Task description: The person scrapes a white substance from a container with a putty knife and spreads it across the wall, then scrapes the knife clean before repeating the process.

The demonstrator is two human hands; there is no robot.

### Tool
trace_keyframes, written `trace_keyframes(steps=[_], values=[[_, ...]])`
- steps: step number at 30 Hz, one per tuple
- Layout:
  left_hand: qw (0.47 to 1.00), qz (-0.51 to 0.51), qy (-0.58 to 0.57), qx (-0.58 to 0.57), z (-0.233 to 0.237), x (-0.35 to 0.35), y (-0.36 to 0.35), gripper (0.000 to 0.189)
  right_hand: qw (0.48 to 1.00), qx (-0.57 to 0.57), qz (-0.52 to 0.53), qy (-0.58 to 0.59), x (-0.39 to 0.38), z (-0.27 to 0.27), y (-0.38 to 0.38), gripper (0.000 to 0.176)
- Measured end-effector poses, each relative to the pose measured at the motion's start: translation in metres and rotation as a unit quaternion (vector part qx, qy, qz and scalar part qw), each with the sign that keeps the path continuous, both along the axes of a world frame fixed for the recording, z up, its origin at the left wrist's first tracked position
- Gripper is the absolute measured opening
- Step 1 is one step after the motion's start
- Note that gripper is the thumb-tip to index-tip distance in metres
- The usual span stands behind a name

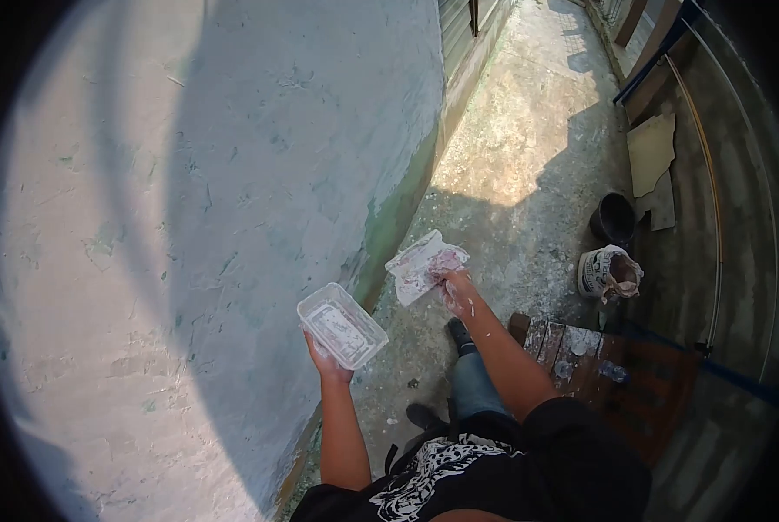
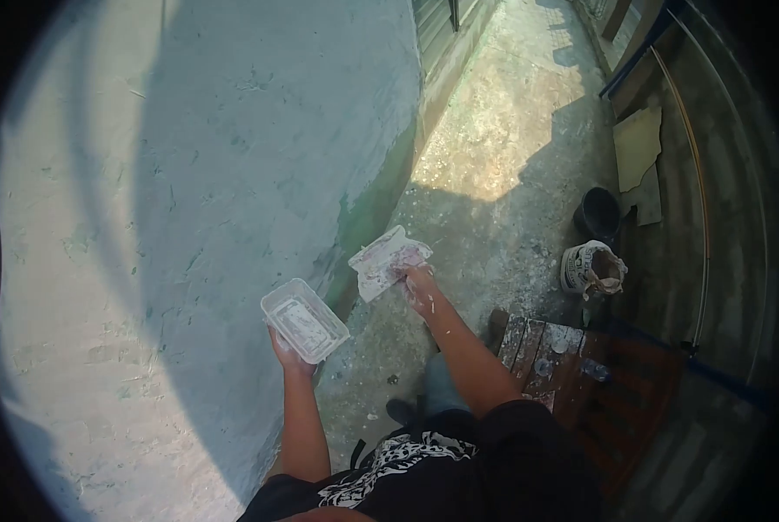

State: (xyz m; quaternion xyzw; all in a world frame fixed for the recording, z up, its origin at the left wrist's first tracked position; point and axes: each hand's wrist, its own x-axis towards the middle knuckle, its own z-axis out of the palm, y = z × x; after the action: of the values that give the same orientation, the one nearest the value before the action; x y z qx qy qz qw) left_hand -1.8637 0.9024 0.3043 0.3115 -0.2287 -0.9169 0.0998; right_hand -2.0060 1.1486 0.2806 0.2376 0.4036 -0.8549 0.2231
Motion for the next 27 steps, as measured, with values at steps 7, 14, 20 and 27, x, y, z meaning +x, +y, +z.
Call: trace_keyframes(steps=[7,14,20,27], values=[[0.996,0.016,-0.079,-0.025,-0.061,-0.072,0.010,0.059,0.967,0.254,-0.028,0.022,-0.110,-0.177,-0.081,0.033],[0.983,0.056,-0.172,-0.039,-0.116,-0.051,0.000,0.060,0.851,0.460,-0.027,0.253,-0.142,-0.263,-0.196,0.032],[0.983,0.082,-0.162,-0.010,-0.129,-0.025,-0.007,0.058,0.802,0.448,0.109,0.379,-0.074,-0.277,-0.205,0.042],[0.975,0.086,-0.203,-0.014,-0.131,-0.032,-0.005,0.055,0.806,0.412,0.138,0.402,-0.112,-0.264,-0.122,0.042]])
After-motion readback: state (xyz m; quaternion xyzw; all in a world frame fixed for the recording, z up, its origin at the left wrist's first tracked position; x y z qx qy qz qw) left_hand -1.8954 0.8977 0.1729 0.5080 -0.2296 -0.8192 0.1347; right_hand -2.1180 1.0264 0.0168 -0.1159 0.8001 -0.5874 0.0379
